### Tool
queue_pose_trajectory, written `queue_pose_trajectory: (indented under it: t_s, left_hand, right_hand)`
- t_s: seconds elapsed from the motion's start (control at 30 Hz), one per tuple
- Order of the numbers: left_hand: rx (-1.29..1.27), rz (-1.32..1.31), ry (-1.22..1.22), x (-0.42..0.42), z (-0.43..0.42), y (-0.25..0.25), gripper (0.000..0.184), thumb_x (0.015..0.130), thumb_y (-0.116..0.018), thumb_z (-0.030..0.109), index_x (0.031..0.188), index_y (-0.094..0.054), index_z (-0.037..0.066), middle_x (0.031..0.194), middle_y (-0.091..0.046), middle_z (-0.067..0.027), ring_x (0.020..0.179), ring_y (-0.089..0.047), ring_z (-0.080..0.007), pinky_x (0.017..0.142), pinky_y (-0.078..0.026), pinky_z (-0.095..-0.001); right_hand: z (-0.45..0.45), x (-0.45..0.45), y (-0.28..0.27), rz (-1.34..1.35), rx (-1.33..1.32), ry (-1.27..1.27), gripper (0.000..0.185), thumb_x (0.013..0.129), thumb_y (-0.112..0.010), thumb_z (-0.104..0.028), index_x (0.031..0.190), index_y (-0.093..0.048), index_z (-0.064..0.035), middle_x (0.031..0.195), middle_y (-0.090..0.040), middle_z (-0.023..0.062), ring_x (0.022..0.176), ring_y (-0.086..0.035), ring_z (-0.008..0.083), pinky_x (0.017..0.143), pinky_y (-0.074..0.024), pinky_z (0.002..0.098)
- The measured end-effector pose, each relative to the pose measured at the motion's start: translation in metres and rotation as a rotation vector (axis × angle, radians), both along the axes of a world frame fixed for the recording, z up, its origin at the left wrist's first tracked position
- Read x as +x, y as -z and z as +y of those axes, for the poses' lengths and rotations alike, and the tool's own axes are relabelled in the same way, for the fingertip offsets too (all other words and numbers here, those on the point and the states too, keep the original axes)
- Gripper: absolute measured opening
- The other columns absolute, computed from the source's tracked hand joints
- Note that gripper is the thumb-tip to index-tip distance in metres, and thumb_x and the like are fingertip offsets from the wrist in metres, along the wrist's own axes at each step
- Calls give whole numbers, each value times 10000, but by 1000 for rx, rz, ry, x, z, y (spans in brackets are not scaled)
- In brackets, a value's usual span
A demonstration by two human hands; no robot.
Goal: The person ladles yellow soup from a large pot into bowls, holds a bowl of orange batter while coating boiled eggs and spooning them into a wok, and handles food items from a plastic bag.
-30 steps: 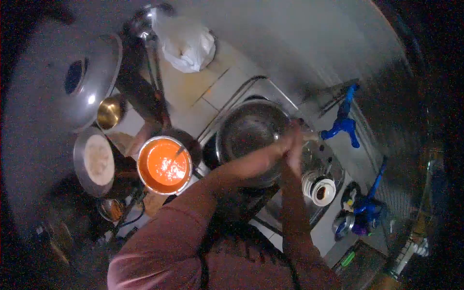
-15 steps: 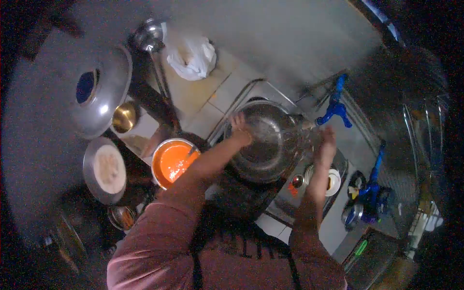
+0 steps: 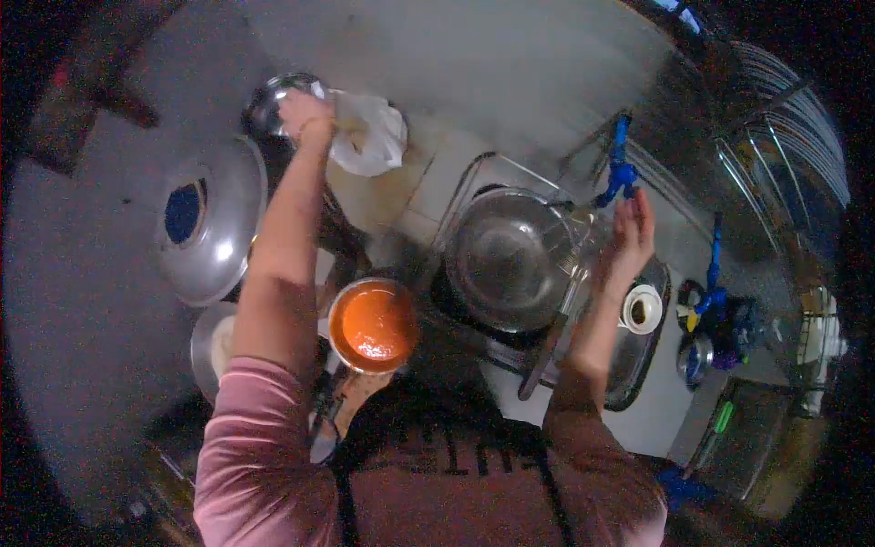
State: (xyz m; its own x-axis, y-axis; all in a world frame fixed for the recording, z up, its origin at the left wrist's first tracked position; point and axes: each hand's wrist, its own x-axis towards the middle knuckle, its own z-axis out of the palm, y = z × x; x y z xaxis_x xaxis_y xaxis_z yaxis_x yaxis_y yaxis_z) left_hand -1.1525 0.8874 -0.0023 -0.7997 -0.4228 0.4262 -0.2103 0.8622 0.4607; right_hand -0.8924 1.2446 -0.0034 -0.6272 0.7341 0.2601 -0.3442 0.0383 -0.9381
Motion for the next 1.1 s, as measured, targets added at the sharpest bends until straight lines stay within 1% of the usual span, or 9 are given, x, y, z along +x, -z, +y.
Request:
queue_pose_trajectory:
  t_s: [0.1,0.17,0.2,0.27,0.4,0.43,0.73,0.8,1.1]
  left_hand:
    - [20,-231,151,-56,-36,33,331,678,-630,266,894,-563,25,823,-565,-107,734,-563,-253,652,-454,-340]
    - [1083,-143,669,-29,-26,5,274,709,-600,311,772,-601,45,575,-497,-47,526,-510,-191,534,-426,-296]
    - [974,-277,600,-22,-19,-5,359,743,-549,392,841,-597,50,559,-451,-23,505,-460,-131,505,-386,-252]
    - [934,-388,615,13,-9,-20,413,752,-517,436,860,-594,46,557,-443,-15,497,-440,-122,506,-382,-243]
    - [780,-502,774,66,-10,-11,540,771,-428,531,929,-580,38,527,-392,11,476,-371,-88,493,-346,-214]
    - [744,-544,805,82,-9,-19,541,786,-385,540,860,-580,41,506,-385,13,462,-360,-83,479,-326,-217]
    - [924,-576,902,167,-46,-7,580,846,-194,539,582,-439,85,426,-326,10,403,-307,-79,410,-235,-213]
    - [1104,-639,830,186,-50,-8,581,841,-166,556,670,-440,73,435,-323,14,401,-295,-78,406,-226,-213]
    - [1439,-583,904,187,-85,-10,688,835,-174,562,1225,-328,16,459,-282,41,397,-245,-59,412,-207,-193]
  right_hand:
    - [20,24,-10,132,-323,-307,436,792,-502,-121,1182,-377,27,1197,-423,143,1097,-418,213,936,-314,333]
    - [59,43,63,217,-710,-679,485,812,-471,-248,1204,-346,8,1233,-382,155,1125,-387,254,932,-314,377]
    - [70,53,115,245,-913,-858,519,828,-437,-320,1227,-321,-9,1242,-368,162,1129,-374,287,935,-305,393]
    - [70,73,217,-707,207,-596,482,780,-526,-249,1151,-394,28,1143,-474,128,1060,-449,234,874,-373,349]
    - [-37,15,212,-1072,1059,-726,479,707,-585,-204,1112,-429,-1,985,-540,185,880,-528,328,812,-394,395]
    - [-78,-10,157,-444,1290,-290,430,718,-569,-209,1098,-452,-46,939,-543,195,829,-541,339,764,-419,406]
    - [-252,-183,130,-370,617,-1081,224,783,-528,-198,952,-548,-52,760,-578,75,644,-550,208,544,-437,325]
    - [-258,-180,136,-425,-102,-1369,251,783,-536,-227,969,-545,-60,751,-569,51,639,-540,166,522,-435,316]
    - [-253,-171,106,-696,-273,-1515,292,792,-519,-196,1051,-499,-62,889,-551,51,755,-537,169,619,-449,298]
